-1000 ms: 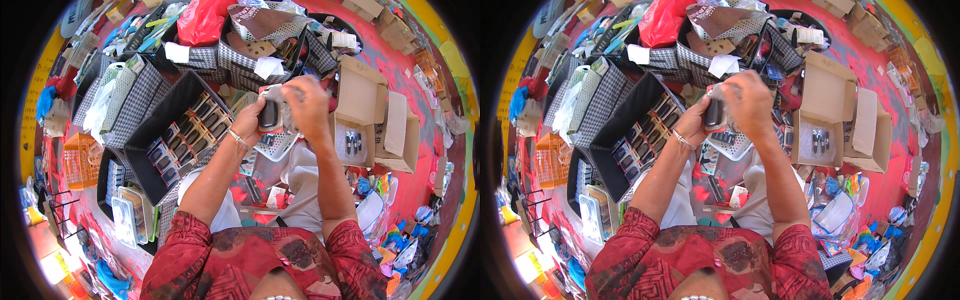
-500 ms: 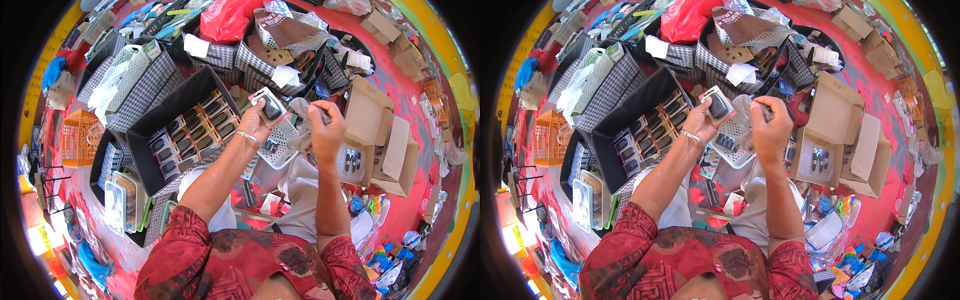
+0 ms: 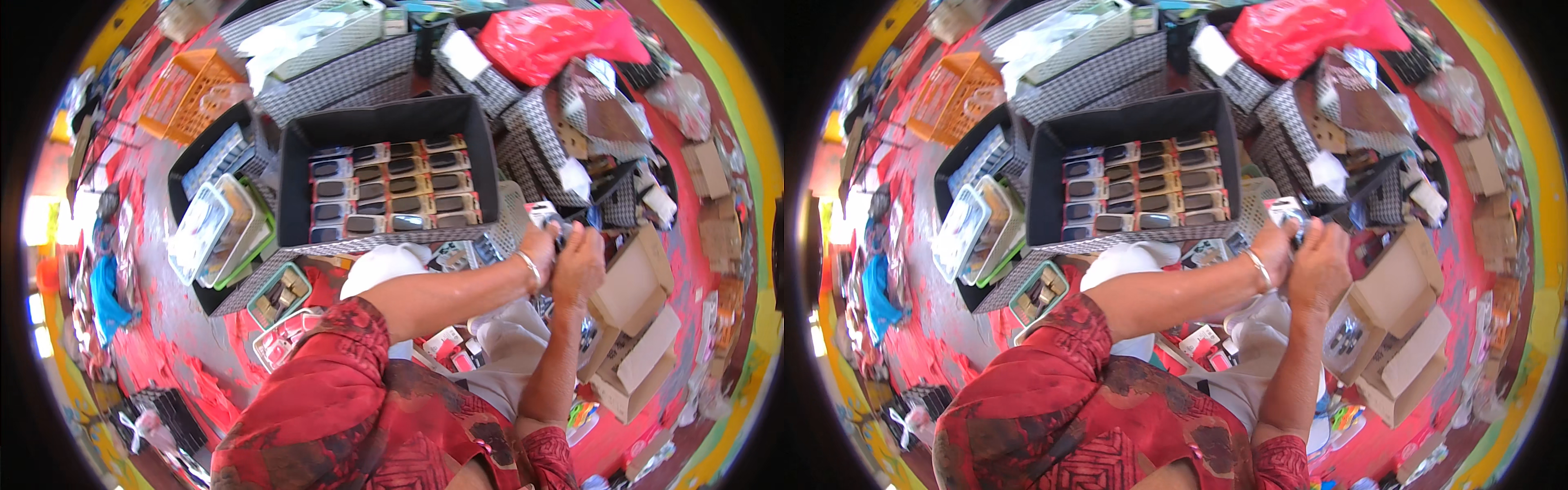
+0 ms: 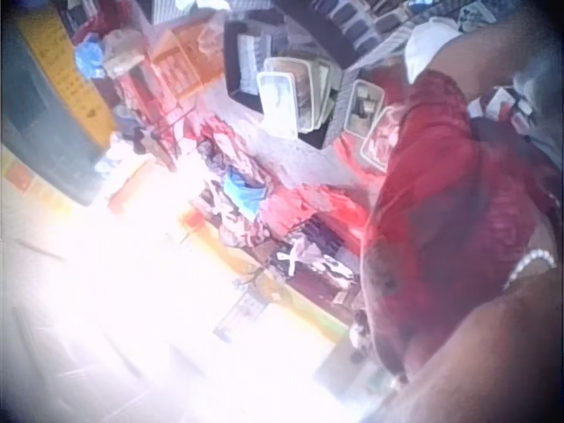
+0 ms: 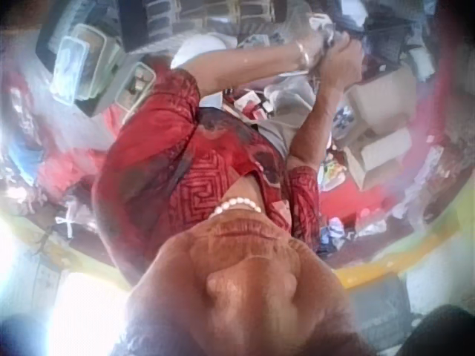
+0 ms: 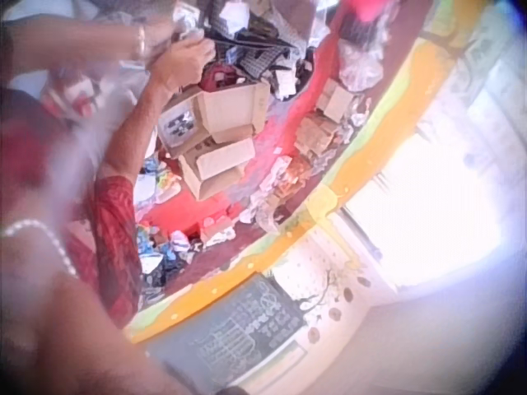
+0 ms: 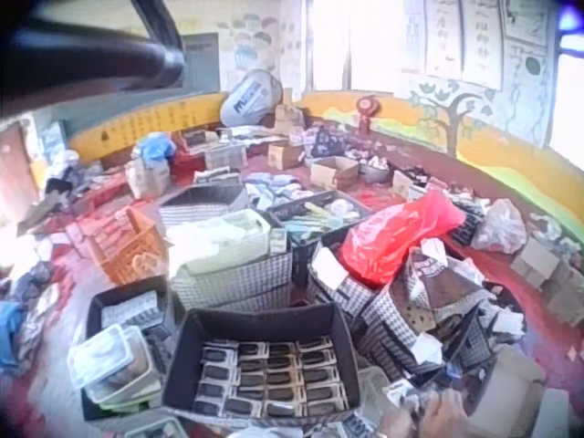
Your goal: The person sits on the floor and wipes small packaged items with a cloth, then places them into a white basket. They handle multiple items one by one, wiping each before setting it aside.
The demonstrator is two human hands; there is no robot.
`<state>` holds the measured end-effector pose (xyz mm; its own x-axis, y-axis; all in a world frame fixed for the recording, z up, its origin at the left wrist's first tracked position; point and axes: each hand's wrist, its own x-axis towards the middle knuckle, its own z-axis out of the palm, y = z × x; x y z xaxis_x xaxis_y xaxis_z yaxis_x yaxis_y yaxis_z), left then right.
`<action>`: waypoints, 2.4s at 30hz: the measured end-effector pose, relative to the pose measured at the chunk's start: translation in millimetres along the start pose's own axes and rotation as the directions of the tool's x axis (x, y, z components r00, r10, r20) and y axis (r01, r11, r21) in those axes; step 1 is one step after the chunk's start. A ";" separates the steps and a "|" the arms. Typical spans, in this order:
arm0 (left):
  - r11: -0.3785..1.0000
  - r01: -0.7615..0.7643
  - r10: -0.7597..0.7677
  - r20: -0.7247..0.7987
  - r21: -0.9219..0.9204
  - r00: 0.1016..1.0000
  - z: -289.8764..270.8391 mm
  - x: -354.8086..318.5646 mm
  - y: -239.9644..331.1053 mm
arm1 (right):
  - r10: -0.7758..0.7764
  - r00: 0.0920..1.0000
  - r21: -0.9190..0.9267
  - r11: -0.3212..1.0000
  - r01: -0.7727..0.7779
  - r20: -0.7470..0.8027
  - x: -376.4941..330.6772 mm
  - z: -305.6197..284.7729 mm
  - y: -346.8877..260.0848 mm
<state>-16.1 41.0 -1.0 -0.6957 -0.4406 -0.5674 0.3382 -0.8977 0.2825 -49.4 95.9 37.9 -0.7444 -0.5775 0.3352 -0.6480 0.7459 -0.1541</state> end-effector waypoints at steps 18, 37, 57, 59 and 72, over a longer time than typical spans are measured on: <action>0.194 -0.462 0.089 0.454 0.865 0.887 20.8 -33.0 40.2 | 0.215 0.762 0.781 -0.006 -0.624 0.611 18.8 -0.2 82.7; -0.644 -0.550 0.261 0.829 0.531 0.495 -38.0 -2.8 248.2 | 0.149 0.808 0.807 0.083 -0.584 0.570 16.4 2.4 35.9; -0.775 0.012 0.140 0.153 0.631 0.978 -275.7 8.1 238.4 | 0.152 0.835 0.798 0.245 -0.550 0.529 1.8 -18.2 34.4; -0.846 0.038 0.112 0.107 0.531 0.988 -273.7 8.6 239.2 | 0.161 0.837 0.804 0.232 -0.547 0.523 2.3 -19.2 33.6; -0.859 -0.015 0.057 0.124 0.513 0.991 -274.8 5.8 248.2 | 0.183 0.828 0.811 0.177 -0.557 0.529 4.2 -20.2 38.9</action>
<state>237.9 -185.6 -146.7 -0.7487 -0.4869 -0.4498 -0.6047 0.7797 0.1625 -74.5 129.2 52.1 -0.8203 -0.5179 -0.2426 0.1700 0.1842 -0.9681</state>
